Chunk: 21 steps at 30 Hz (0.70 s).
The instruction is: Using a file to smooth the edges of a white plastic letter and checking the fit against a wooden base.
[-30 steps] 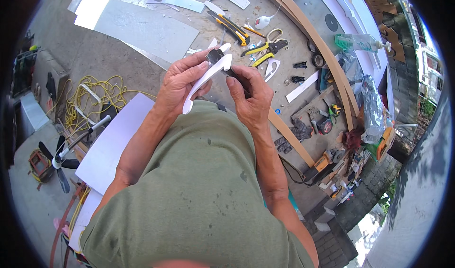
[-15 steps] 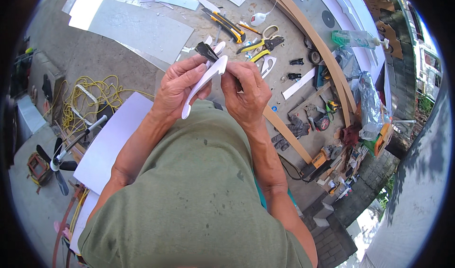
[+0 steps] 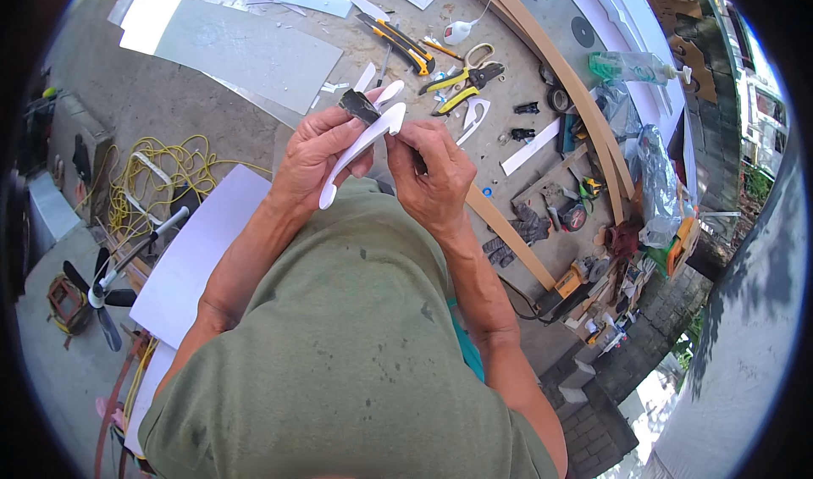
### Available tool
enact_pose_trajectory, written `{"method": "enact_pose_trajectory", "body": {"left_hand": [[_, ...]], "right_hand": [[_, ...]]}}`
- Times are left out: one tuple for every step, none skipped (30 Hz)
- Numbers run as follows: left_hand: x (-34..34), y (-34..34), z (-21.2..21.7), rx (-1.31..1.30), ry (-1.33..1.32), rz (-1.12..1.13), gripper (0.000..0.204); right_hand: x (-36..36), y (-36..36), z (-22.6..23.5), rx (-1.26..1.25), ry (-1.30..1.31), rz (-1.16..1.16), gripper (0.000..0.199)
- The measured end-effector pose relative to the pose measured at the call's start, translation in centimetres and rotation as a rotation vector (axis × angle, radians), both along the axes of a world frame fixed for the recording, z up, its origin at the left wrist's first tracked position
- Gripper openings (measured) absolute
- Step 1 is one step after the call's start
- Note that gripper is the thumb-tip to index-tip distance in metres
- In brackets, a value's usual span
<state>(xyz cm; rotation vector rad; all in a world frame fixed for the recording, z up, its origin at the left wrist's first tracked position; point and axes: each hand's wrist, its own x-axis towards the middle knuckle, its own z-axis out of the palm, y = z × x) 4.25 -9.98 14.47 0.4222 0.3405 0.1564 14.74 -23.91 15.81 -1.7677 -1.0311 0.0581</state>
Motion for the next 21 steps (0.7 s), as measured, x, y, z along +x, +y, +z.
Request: {"method": "enact_pose_trajectory", "body": {"left_hand": [[-0.2, -0.2, 0.1, -0.002, 0.002, 0.0, 0.032], [-0.3, -0.4, 0.0, 0.001, 0.016, 0.01, 0.032], [-0.3, -0.5, 0.0, 0.003, 0.03, 0.02, 0.033], [-0.4, -0.4, -0.2, 0.004, 0.03, 0.021, 0.033], [-0.4, -0.1, -0.3, 0.004, 0.02, 0.02, 0.033], [-0.3, 0.2, -0.3, 0.003, 0.011, 0.018, 0.033], [-0.2, 0.3, -0.3, 0.005, 0.008, 0.018, 0.033], [-0.3, 0.2, -0.2, 0.001, 0.005, 0.026, 0.032], [-0.3, 0.1, -0.2, -0.002, 0.001, 0.032, 0.031], [-0.3, -0.2, -0.2, -0.004, 0.002, 0.031, 0.031], [-0.2, -0.6, -0.1, 0.007, 0.031, 0.037, 0.031], [-0.2, -0.9, -0.1, 0.017, 0.059, 0.043, 0.03], [-0.3, -1.0, -0.1, 0.016, 0.059, 0.041, 0.03], [-0.4, -0.4, -0.2, 0.001, 0.057, 0.032, 0.03], [-0.3, 0.0, -0.2, -0.013, 0.055, 0.024, 0.03], [0.0, 0.2, -0.2, -0.011, 0.054, 0.024, 0.03], [0.1, 0.0, -0.3, 0.014, 0.041, 0.022, 0.03], [0.1, -0.2, -0.4, 0.038, 0.027, 0.019, 0.031], [-0.1, -0.2, -0.6, 0.037, 0.029, 0.018, 0.031], [-0.1, 0.0, -0.8, 0.059, 0.035, 0.04, 0.032], [0.0, 0.0, -0.7, 0.082, 0.041, 0.061, 0.032]], "right_hand": [[0.1, 0.2, -0.1, 0.007, -0.014, -0.003, 0.023], [0.2, 0.5, -0.1, 0.007, -0.014, -0.003, 0.023], [0.3, 0.8, 0.0, 0.015, -0.044, -0.01, 0.024], [0.4, 0.9, 0.1, 0.023, -0.073, -0.016, 0.024], [0.3, 0.8, -0.1, 0.025, -0.075, -0.016, 0.024], [0.1, 0.4, -0.5, 0.026, -0.078, -0.023, 0.025], [0.1, 0.2, -0.7, 0.028, -0.081, -0.031, 0.025], [0.1, 0.1, -0.7, 0.027, -0.08, -0.03, 0.025], [0.2, -0.1, -0.8, 0.018, -0.074, -0.025, 0.026], [0.2, -0.2, -0.8, 0.008, -0.067, -0.019, 0.026], [0.3, 0.0, -0.5, 0.007, -0.067, -0.021, 0.026], [0.4, 0.6, 0.2, -0.001, -0.096, -0.011, 0.026], [0.4, 0.8, 0.6, -0.008, -0.126, -0.001, 0.025], [0.4, 0.8, 0.4, -0.005, -0.127, -0.002, 0.025], [0.3, 0.4, -0.1, 0.01, -0.113, -0.004, 0.024], [0.3, 0.4, -0.4, 0.026, -0.099, -0.005, 0.022], [0.3, 0.2, -0.2, 0.025, -0.097, -0.005, 0.022], [0.5, 0.2, 0.0, -0.024, -0.055, -0.02, 0.021], [0.5, 0.2, 0.0, -0.073, -0.013, -0.035, 0.02], [0.4, 0.2, 0.0, -0.073, -0.014, -0.037, 0.02], [0.2, 0.4, -0.1, -0.028, 0.048, -0.035, 0.02]]}}
